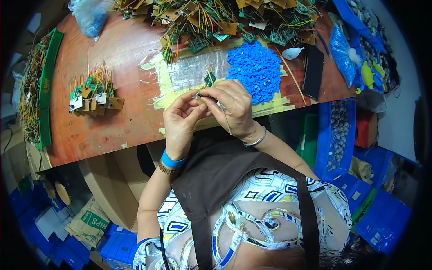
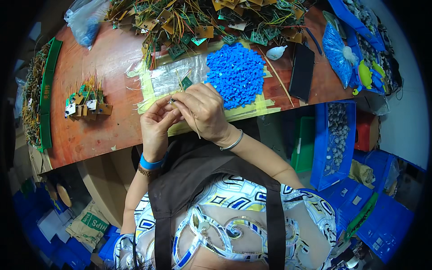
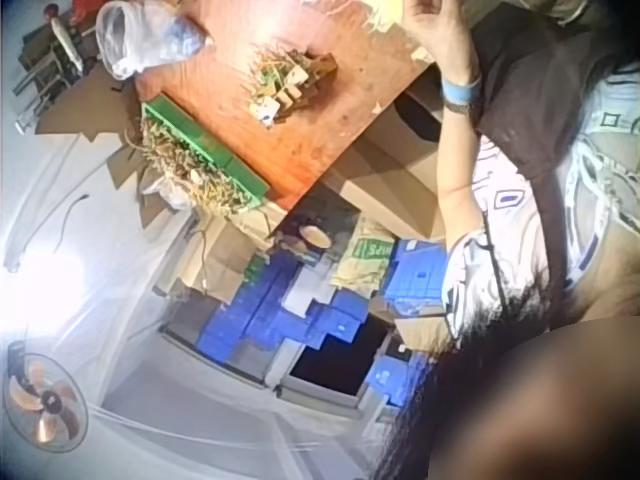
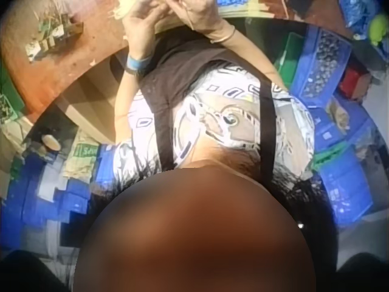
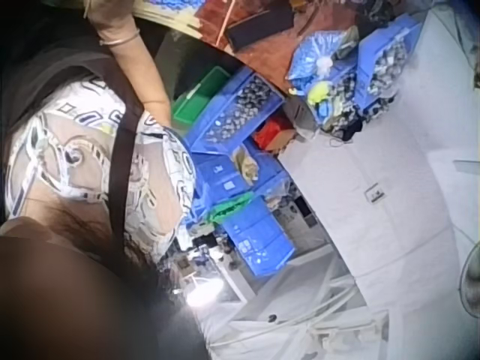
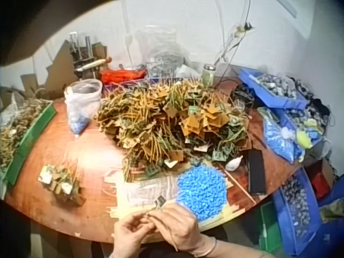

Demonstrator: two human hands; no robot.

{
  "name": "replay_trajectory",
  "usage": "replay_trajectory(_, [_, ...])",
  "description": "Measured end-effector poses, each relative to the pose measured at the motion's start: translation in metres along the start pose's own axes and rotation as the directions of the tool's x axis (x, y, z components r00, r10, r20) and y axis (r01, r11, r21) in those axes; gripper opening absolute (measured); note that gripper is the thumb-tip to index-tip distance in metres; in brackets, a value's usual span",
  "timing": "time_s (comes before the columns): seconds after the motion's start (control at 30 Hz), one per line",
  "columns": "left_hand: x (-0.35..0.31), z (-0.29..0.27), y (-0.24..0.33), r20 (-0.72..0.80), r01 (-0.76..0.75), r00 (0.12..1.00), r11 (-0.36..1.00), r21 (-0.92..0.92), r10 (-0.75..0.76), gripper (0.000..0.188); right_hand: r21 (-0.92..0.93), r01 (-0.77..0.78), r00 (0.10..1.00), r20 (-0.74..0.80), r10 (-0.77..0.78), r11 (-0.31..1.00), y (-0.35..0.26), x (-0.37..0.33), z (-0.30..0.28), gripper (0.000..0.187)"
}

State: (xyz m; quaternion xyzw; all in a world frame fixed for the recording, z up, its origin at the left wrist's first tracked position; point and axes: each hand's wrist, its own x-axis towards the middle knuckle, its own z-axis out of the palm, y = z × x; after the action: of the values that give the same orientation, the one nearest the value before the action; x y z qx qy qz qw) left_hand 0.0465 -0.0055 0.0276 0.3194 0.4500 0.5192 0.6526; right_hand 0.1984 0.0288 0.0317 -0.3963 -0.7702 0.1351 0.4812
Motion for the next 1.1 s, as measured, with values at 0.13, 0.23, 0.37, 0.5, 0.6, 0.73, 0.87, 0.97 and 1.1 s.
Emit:
replay_trajectory(0.13, [0.0, -0.001, -0.001, 0.007, 0.005, 1.0, 1.0, 0.026, -0.005, 0.035, 0.036, -0.041, 0.999, 0.016, 0.041, 0.998, -0.001, 0.0, -0.002, 0.022])
replay_trajectory(0.23, [0.0, -0.001, -0.002, 0.008, 0.011, 1.0, 0.999, 0.035, -0.011, 0.034, 0.042, -0.06, 0.998, 0.017, 0.059, 0.997, 0.0, 0.0, -0.002, 0.021])
replay_trajectory(0.37, [0.0, -0.001, -0.001, 0.005, 0.002, 1.0, 1.0, 0.03, -0.002, 0.034, 0.044, -0.058, 0.998, 0.014, 0.057, 0.997, -0.001, 0.001, -0.002, 0.02])
replay_trajectory(0.5, [0.002, -0.001, -0.001, 0.013, 0.001, 1.0, 0.999, 0.035, -0.002, 0.034, 0.053, -0.067, 0.998, 0.003, 0.067, 0.996, 0.001, 0.0, 0.0, 0.019])
replay_trajectory(0.6, [0.001, -0.001, 0.0, 0.003, -0.002, 1.0, 0.999, 0.036, 0.002, 0.032, 0.057, -0.072, 0.997, -0.01, 0.073, 0.996, 0.002, -0.002, 0.002, 0.02])
replay_trajectory(0.73, [0.0, -0.004, 0.001, -0.065, 0.024, 0.998, 1.0, -0.002, -0.024, 0.023, 0.091, -0.075, 0.997, -0.006, 0.076, 0.993, -0.001, -0.003, 0.005, 0.02])
replay_trajectory(0.87, [0.001, -0.005, -0.004, -0.068, 0.005, 0.998, 0.998, -0.057, -0.008, 0.02, 0.086, -0.07, 0.998, 0.01, 0.069, 0.994, -0.004, -0.003, 0.005, 0.019])
replay_trajectory(0.97, [-0.001, -0.013, -0.002, -0.076, -0.011, 0.997, 0.999, -0.031, 0.009, 0.019, 0.08, -0.1, 0.994, 0.056, 0.096, 0.992, -0.009, -0.003, 0.007, 0.021])
replay_trajectory(1.1, [-0.011, -0.029, 0.013, -0.173, -0.139, 0.973, 0.986, 0.088, 0.152, 0.018, 0.155, -0.017, 0.999, 0.051, 0.009, 0.988, -0.018, 0.006, 0.011, 0.03])
